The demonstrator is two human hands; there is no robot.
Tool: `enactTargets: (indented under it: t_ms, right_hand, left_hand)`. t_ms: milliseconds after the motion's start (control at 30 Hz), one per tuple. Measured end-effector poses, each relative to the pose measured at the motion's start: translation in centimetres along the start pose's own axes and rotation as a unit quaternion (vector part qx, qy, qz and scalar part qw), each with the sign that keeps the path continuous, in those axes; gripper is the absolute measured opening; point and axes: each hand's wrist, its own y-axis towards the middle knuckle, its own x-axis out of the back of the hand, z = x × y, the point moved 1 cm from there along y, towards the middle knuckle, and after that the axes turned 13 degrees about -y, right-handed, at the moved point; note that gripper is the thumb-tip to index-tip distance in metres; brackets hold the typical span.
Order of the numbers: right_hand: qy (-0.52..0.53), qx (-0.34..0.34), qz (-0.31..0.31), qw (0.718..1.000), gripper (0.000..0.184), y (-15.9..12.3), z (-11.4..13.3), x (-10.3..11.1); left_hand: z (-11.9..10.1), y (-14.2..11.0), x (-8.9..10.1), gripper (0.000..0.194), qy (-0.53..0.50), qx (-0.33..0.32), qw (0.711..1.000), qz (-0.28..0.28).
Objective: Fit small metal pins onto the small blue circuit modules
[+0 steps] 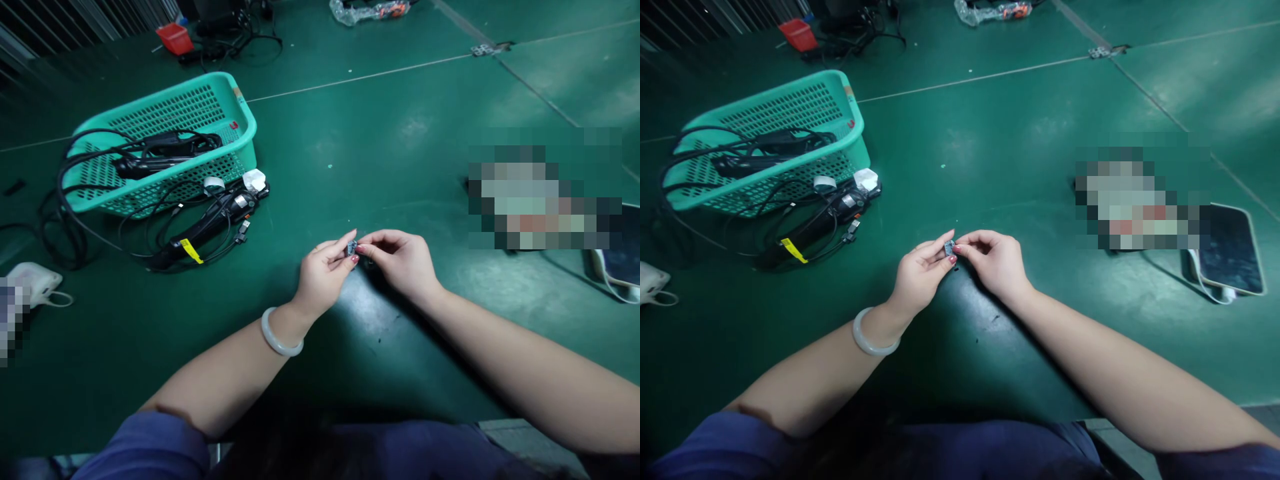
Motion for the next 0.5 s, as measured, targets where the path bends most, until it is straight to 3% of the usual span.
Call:
enactTargets:
  t_ms: [233, 500]
  right_hand:
    - [-0.066, 0.035, -0.012, 0.997, 0.013, 0.01, 0.08, 0.25]
    - [-0.169, 0.130, -0.055, 0.975, 0.010, -0.05, 0.11, 0.63]
  left_hand:
    - [-0.11, -0.01, 0.03, 0.039, 0.030, -0.017, 0.999, 0.003]
    - [-0.47, -0.21, -0.06, 0.037, 0.084, -0.052, 0.995, 0.011]
